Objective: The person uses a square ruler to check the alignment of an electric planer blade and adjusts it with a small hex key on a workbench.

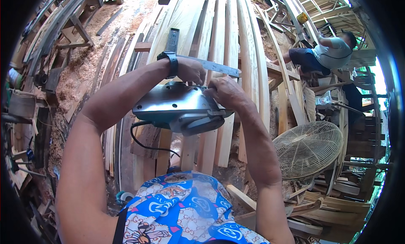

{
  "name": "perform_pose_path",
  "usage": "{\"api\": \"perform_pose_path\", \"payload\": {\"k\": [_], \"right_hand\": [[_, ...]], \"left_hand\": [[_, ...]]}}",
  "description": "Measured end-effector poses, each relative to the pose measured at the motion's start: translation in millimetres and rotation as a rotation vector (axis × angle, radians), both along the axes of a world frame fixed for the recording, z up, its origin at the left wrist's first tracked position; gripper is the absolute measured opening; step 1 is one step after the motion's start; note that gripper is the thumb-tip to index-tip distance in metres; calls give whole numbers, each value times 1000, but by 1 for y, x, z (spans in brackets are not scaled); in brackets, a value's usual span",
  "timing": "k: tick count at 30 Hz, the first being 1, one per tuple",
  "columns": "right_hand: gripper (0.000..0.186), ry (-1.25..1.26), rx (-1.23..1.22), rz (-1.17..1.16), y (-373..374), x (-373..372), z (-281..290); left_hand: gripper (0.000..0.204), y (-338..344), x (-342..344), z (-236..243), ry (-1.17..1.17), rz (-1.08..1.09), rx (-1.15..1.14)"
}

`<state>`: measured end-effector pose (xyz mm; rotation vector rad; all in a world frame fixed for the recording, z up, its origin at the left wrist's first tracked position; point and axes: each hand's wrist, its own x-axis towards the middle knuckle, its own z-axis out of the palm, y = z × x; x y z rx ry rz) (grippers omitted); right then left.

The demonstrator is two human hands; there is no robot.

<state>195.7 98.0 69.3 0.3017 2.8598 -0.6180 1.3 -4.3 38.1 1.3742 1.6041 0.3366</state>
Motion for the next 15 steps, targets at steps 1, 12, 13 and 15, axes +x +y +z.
{"api": "perform_pose_path", "payload": {"k": [1,12,13,15], "right_hand": [[44,-7,59,-9,-1,0,-1],[53,5,161,-38,-9,-1,0],[51,82,137,-44,-7,1,0],[44,79,81,-25,-2,2,-1]], "left_hand": [[21,0,0,1,4,-4,-1],[22,-2,2,7,3,5,-6],[22,-2,2,8,3,12,-12],[23,-2,2,7,-1,21,-15]]}}
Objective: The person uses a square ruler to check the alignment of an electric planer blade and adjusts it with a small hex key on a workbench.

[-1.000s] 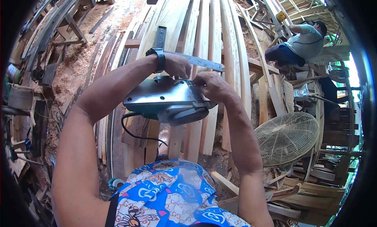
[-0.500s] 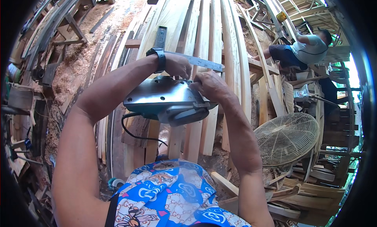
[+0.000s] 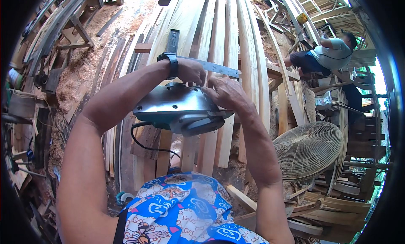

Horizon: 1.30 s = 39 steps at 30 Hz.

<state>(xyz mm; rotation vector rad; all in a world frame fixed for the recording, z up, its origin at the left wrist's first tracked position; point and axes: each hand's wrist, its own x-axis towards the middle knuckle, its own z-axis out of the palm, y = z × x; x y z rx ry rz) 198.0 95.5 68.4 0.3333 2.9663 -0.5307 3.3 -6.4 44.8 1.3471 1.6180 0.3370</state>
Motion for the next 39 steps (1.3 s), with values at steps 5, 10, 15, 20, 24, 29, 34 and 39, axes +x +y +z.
{"api": "perform_pose_path", "payload": {"k": [5,10,15,20,24,29,34,39], "right_hand": [[32,10,-67,133,8,-2,-6],[33,-6,34,146,3,-3,-5],[34,-14,71,84,-4,1,-4],[34,26,96,31,-10,0,2],[35,365,-30,-213,-4,8,22],[28,551,-496,-504,-5,93,29],[18,521,-1008,-928,-49,252,-8],[17,524,-911,-1250,-147,418,-68]], "left_hand": [[24,2,-2,-6,4,-17,12],[23,2,-3,-7,-15,-27,16],[23,2,-5,-10,-18,-18,6],[21,-1,-3,-12,-40,4,49],[30,-3,2,-7,30,-54,93],[47,-9,1,-11,86,-142,171],[43,-43,-38,3,200,-103,138],[40,-5,-37,12,177,-27,203]]}}
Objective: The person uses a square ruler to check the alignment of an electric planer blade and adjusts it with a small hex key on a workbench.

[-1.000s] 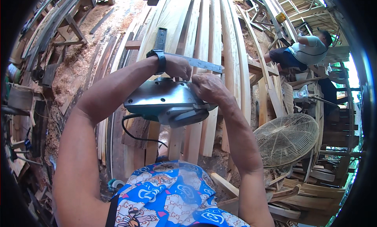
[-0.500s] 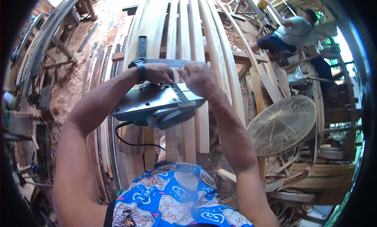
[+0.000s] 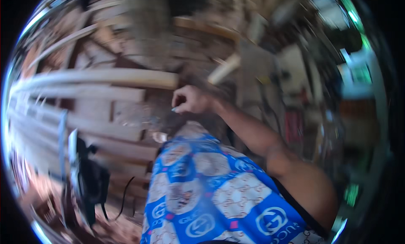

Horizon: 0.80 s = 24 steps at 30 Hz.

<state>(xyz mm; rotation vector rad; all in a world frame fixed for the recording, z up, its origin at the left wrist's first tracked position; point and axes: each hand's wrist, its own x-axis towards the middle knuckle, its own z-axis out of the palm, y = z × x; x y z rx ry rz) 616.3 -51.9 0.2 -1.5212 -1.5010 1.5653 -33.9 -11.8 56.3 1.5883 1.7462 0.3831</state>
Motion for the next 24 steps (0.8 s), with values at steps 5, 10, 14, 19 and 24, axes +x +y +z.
{"api": "perform_pose_path", "payload": {"k": [5,10,14,19,24], "right_hand": [[23,-383,33,-254,-128,168,-72],[23,-956,-211,-726,-261,310,-154],[23,-1032,-385,-964,-350,380,-211],[24,-998,-354,-974,-401,408,-258],[26,-758,-324,-1137,-413,416,-272]], "left_hand": [[41,-20,93,-25,75,-34,17],[42,-61,170,-33,95,-95,-10],[42,-78,205,-29,108,-143,-29],[43,-89,222,-23,133,-178,-44],[44,-92,231,-17,151,-205,-42]]}}
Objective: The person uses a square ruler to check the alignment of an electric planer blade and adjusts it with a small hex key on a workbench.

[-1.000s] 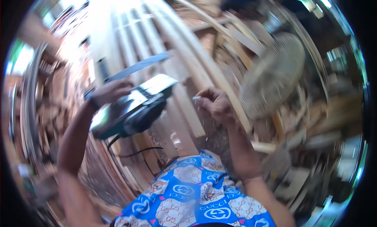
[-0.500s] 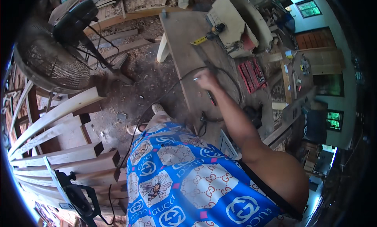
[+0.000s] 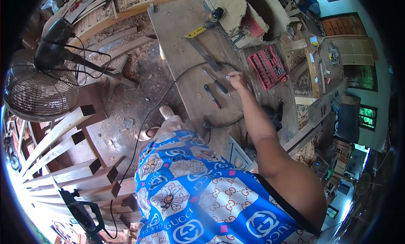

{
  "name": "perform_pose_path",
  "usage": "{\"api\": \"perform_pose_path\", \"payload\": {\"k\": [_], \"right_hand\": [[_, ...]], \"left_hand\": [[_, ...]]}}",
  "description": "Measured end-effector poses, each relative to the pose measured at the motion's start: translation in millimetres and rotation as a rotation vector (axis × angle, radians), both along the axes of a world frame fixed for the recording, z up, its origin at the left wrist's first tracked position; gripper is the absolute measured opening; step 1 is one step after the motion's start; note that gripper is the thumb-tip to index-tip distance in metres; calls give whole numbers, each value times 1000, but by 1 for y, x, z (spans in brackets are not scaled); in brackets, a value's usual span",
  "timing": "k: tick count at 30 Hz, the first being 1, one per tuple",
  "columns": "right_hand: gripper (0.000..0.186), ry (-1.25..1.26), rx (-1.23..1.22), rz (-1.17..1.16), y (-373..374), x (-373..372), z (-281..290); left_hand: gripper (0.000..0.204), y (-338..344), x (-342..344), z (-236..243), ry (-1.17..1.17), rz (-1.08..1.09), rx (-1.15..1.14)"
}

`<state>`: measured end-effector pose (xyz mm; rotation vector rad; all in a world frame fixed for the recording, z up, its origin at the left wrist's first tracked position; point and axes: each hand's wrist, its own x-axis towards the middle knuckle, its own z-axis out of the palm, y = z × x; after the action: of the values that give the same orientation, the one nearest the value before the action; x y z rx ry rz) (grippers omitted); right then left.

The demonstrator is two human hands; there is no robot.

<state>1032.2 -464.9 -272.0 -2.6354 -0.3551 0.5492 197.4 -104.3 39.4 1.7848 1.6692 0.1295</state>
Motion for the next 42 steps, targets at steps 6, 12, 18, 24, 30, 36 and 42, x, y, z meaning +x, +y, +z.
{"api": "perform_pose_path", "payload": {"k": [6,12,18,24,30,36,42], "right_hand": [[24,41,60,11,1,-3,-1],[22,39,135,95,19,-13,7],[19,-80,130,229,51,-47,46],[12,-106,278,474,75,-89,66],[10,63,306,254,59,-87,56],[13,18,69,383,60,-88,65],[21,34,31,418,66,-98,76]], "left_hand": [[44,-2,2,11,16,-21,-8],[45,-10,-7,22,22,-12,6],[46,-13,-12,29,30,-12,3],[47,-16,-17,36,36,-14,-3],[48,-17,-23,45,39,-21,-3],[49,-20,-30,51,37,-33,2],[49,-25,-44,61,27,-41,6]]}}
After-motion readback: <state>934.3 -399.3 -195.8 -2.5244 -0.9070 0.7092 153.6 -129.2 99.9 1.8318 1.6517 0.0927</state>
